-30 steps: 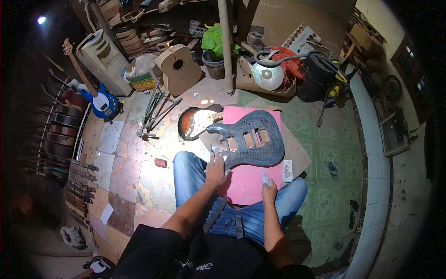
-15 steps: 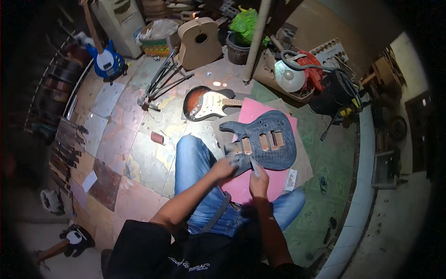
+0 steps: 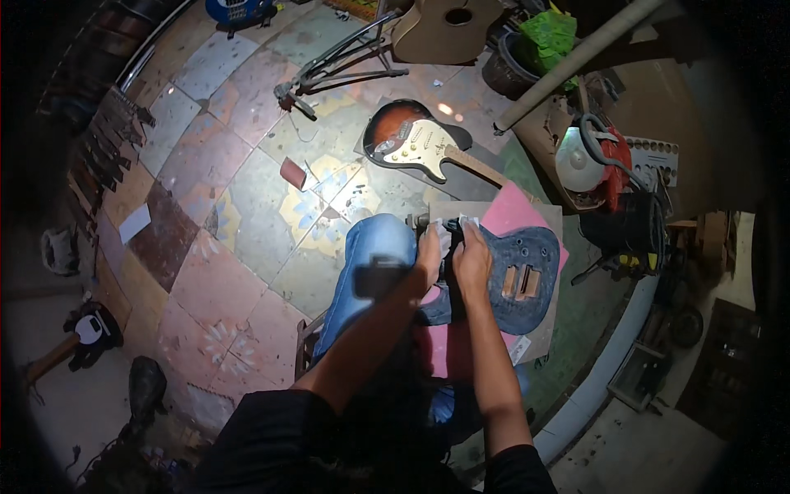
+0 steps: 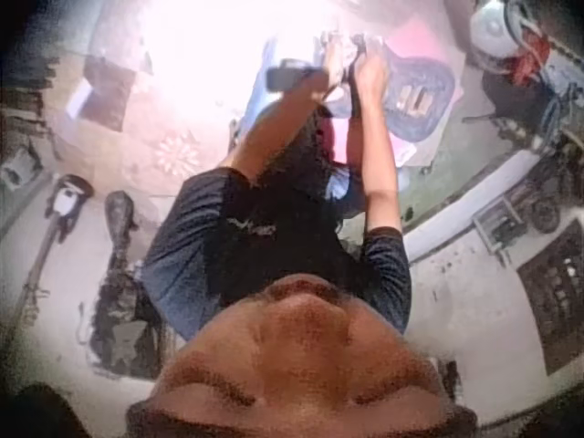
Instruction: The person sands the surfaces and edges of a guitar body with a piece of sandpaper, alternating between different sides and contours of the instrument.
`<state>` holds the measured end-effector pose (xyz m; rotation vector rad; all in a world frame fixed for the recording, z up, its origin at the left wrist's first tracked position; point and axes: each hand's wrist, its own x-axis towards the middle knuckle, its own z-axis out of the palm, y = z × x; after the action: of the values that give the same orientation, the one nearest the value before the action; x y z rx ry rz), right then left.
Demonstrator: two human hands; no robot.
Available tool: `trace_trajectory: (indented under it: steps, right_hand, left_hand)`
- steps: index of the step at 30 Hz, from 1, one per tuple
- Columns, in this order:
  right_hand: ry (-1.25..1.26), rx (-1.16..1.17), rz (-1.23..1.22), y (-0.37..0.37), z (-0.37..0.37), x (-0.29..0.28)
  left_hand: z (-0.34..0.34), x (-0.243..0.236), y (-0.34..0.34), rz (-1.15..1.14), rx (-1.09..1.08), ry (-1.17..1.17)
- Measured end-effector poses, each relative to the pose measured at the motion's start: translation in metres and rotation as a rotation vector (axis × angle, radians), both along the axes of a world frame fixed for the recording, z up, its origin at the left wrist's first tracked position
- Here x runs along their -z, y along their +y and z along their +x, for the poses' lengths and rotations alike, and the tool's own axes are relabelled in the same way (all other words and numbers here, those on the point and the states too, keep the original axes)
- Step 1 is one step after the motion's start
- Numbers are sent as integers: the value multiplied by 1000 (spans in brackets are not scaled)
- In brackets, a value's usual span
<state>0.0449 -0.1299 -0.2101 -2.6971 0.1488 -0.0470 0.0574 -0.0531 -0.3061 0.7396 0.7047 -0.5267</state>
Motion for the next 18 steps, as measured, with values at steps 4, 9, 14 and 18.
trace_trajectory:
  steps: [4, 9, 14, 18]
  right_hand:
    - [43, -49, -79, 18, 0, 9]
    - [-28, -26, -114, 2, 2, 10]
    - [93, -88, -75, 35, 1, 10]
    - [74, 53, -135, -6, -5, 21]
  left_hand:
    - [-6, 7, -2, -65, -136, -72]
    - [0, -14, -4, -61, -81, 70]
    - [-2, 21, 0, -50, -177, -12]
    - [-4, -10, -12, -85, -92, 31]
